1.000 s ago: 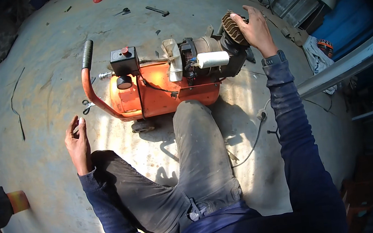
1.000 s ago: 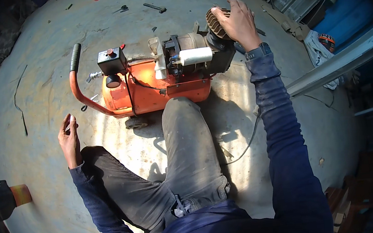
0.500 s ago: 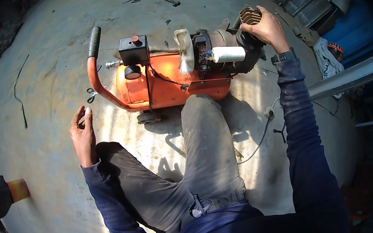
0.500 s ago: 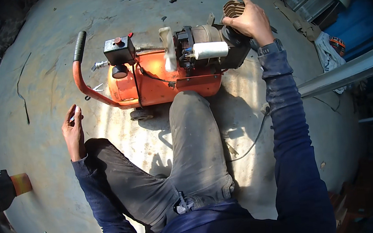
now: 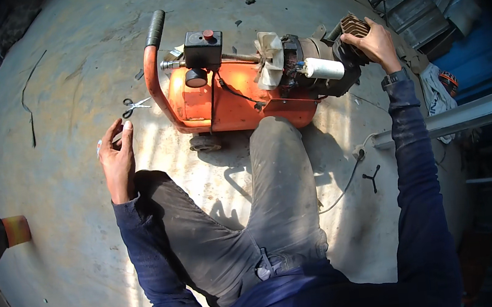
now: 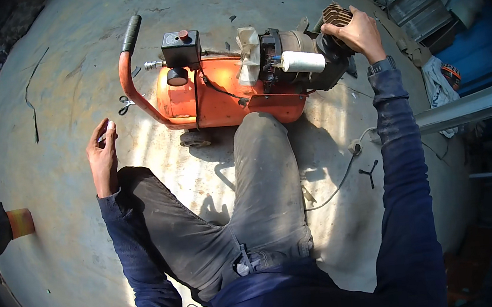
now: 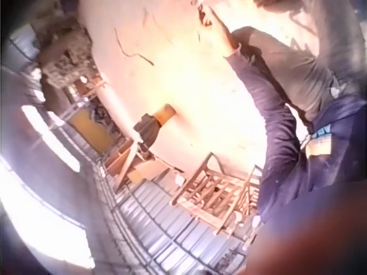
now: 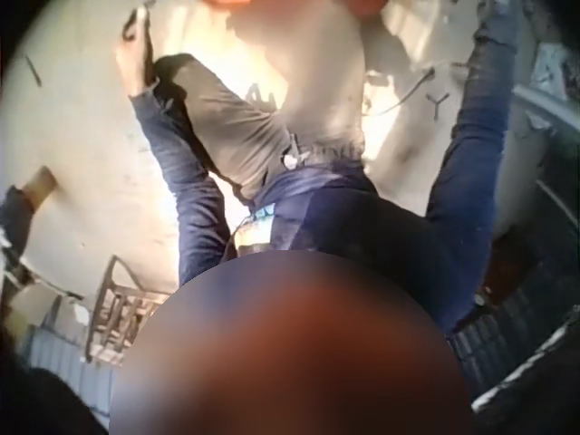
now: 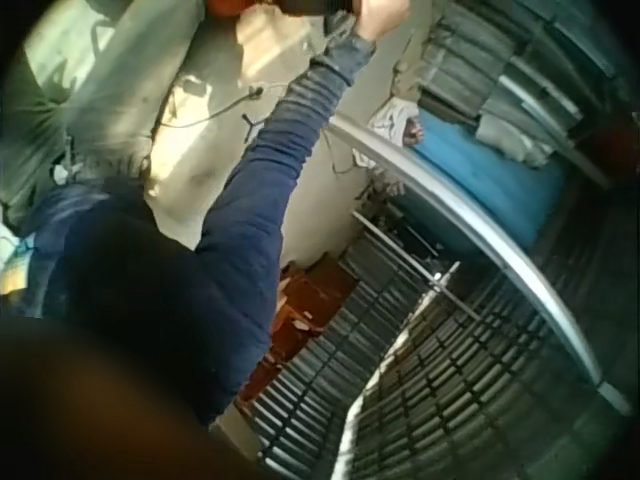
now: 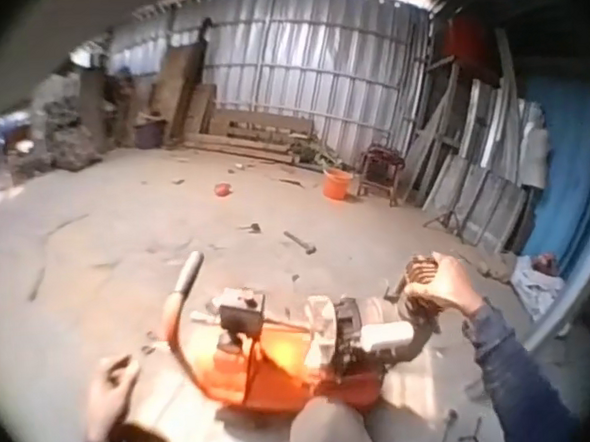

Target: Repairing an air compressor by inspecting and tightening internal components.

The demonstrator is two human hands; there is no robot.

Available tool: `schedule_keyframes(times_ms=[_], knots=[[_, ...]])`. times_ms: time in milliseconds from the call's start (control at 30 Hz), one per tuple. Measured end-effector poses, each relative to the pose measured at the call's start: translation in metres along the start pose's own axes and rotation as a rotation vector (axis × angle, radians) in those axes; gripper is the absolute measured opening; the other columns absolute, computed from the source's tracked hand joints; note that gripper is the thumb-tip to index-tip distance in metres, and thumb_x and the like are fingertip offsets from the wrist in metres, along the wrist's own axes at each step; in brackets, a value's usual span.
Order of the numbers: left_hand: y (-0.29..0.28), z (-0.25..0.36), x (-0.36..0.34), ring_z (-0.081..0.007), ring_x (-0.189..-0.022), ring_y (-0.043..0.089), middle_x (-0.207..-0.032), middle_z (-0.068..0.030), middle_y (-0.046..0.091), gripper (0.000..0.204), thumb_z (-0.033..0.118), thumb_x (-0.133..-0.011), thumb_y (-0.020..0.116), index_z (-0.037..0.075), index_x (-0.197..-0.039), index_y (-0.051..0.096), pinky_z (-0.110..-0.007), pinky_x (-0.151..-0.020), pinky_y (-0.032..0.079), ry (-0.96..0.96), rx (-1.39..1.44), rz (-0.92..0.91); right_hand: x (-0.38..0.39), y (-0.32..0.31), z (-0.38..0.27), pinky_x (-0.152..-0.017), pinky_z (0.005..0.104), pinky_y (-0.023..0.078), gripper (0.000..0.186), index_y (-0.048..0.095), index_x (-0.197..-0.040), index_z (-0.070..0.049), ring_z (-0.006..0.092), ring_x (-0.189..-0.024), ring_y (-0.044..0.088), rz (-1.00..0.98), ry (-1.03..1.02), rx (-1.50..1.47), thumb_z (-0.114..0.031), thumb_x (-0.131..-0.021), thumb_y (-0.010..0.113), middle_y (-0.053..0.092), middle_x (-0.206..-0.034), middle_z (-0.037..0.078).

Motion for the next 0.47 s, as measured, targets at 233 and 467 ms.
schedule_keyframes(times_ms=[233, 467], knots=[[0.001, 0.003, 0.000, -0.0147, -0.090, 0.067, -0.110, -0.0090, 0.071, 0.048, 0.035, -0.096, 0.072, 0.000, -0.129, 0.066, -0.029, -0.081, 0.053, 0.007, 0.036, -0.006, -0.003, -0.001, 0.006, -0.103, 0.0387, 0.050, 0.111, 0.050, -0.142, 0.010, 0.0354, -0.120, 0.065, 0.014, 0.066, 0.022, -0.061, -0.063, 0.083, 0.064, -0.130, 0.028], [0.007, 0.021, 0.005, -0.0138, -0.089, 0.068, -0.116, -0.0094, 0.071, 0.050, 0.036, -0.095, 0.073, 0.001, -0.131, 0.065, -0.028, -0.081, 0.054, 0.081, 0.016, 0.043, 0.005, -0.011, -0.003, -0.107, 0.0393, 0.047, 0.106, 0.051, -0.143, 0.007, 0.0366, -0.123, 0.063, -0.053, 0.038, -0.058, -0.061, -0.067, 0.082, 0.064, -0.132, 0.025]])
Point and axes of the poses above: each hand's wrist, its own x-axis away from the middle knuckle, its own y-axis out of the palm, z = x × y, the point moved 2 cm from there along -x, towards the middle knuckle
